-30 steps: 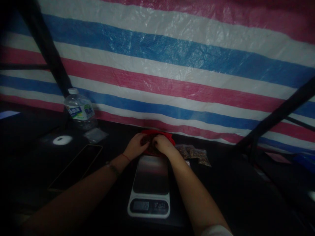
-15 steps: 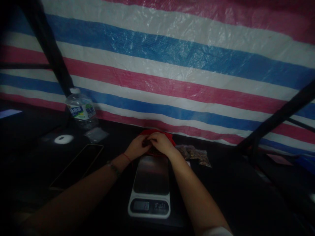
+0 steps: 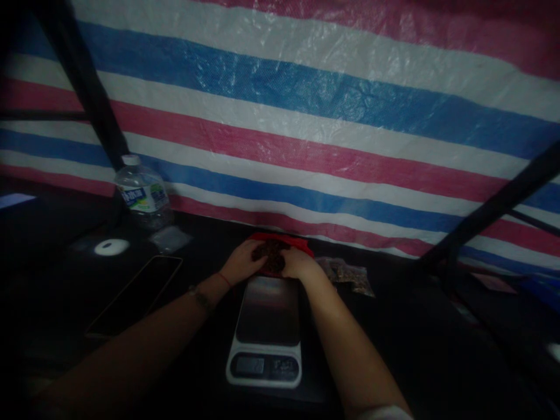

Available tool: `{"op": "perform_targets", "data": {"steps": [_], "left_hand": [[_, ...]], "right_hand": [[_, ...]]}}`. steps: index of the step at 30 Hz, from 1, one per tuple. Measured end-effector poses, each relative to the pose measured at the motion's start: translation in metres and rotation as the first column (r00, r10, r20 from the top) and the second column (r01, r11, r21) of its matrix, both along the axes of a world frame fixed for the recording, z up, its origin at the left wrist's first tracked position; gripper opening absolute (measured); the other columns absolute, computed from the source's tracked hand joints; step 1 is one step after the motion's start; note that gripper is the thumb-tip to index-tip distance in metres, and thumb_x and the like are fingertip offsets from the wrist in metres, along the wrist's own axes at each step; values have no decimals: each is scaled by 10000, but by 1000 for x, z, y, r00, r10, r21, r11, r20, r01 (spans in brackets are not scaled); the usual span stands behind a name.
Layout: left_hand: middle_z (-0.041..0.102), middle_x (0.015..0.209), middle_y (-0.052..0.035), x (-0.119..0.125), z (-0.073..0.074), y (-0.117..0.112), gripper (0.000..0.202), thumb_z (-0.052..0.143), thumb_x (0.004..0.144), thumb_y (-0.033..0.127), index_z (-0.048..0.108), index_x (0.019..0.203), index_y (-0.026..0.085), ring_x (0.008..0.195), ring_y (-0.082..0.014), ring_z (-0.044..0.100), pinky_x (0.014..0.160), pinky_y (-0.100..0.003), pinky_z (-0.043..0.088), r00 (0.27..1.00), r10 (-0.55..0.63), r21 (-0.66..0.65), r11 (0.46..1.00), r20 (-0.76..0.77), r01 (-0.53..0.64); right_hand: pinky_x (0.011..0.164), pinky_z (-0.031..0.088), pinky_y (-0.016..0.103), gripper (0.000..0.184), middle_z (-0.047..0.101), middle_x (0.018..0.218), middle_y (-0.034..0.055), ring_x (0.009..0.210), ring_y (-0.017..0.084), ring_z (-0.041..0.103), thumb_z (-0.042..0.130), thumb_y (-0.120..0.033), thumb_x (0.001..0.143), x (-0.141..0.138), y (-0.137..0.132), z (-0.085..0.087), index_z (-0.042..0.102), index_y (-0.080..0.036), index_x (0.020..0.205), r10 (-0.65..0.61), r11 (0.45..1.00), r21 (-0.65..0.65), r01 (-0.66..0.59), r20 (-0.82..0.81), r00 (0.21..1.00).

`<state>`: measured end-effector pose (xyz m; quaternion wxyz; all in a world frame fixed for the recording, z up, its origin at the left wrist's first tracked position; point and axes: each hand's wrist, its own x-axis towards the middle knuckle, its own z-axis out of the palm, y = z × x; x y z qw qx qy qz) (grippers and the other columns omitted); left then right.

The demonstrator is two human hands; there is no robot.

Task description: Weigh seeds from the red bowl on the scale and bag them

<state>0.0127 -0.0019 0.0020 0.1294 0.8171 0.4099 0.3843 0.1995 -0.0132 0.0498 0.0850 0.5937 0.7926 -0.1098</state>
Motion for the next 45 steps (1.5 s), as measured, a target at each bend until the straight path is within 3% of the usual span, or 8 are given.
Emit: {"op": "perform_targets", "data": {"steps": [6, 17, 27, 33, 45], "left_hand": [[659, 1056, -84, -1, -1, 1, 361, 610, 750, 237, 612, 1099, 146, 1016, -227, 592, 939, -364, 476, 1000, 4, -2, 1000, -2, -4], [662, 1036, -76, -1, -3, 3, 340, 621, 753, 254, 619, 1080, 159, 1000, -222, 601, 922, -358, 483, 1000, 3, -32, 999, 29, -2], [660, 1042, -72, -1, -4, 4, 344, 626, 750, 260, 619, 1080, 166, 1009, -220, 595, 933, -361, 473, 1000, -9, -30, 1000, 16, 9], [651, 1092, -77, 0, -3, 2, 394, 634, 748, 258, 593, 1129, 166, 1042, -228, 587, 942, -368, 466, 999, -39, -54, 998, 17, 40], [663, 1016, -80, 1, 1, -2, 323, 606, 779, 270, 604, 1085, 167, 964, -221, 614, 868, -356, 490, 996, -72, -91, 993, 61, 78]], "right_hand": [[722, 452, 276, 292, 683, 1005, 140, 867, 231, 638, 581, -216, 776, -2, 6, -7, 673, -142, 1043, 105, 988, 120, -97, -64, 992], [861, 434, 287, 325, 667, 1085, 126, 990, 218, 593, 604, -153, 754, -4, 16, -20, 676, -143, 1071, 213, 961, 228, -158, -244, 946], [822, 450, 276, 261, 727, 943, 71, 891, 199, 650, 568, -63, 735, -5, 17, -9, 732, -183, 899, 155, 953, 297, -65, -292, 944], [811, 470, 274, 221, 724, 939, 45, 870, 173, 650, 575, -123, 778, -12, 13, 3, 723, -196, 925, 138, 922, 374, 99, -558, 819], [820, 469, 288, 229, 703, 947, 39, 875, 160, 627, 578, -83, 772, -26, 1, 13, 711, -195, 921, 211, 942, 336, 16, -628, 749]]}}
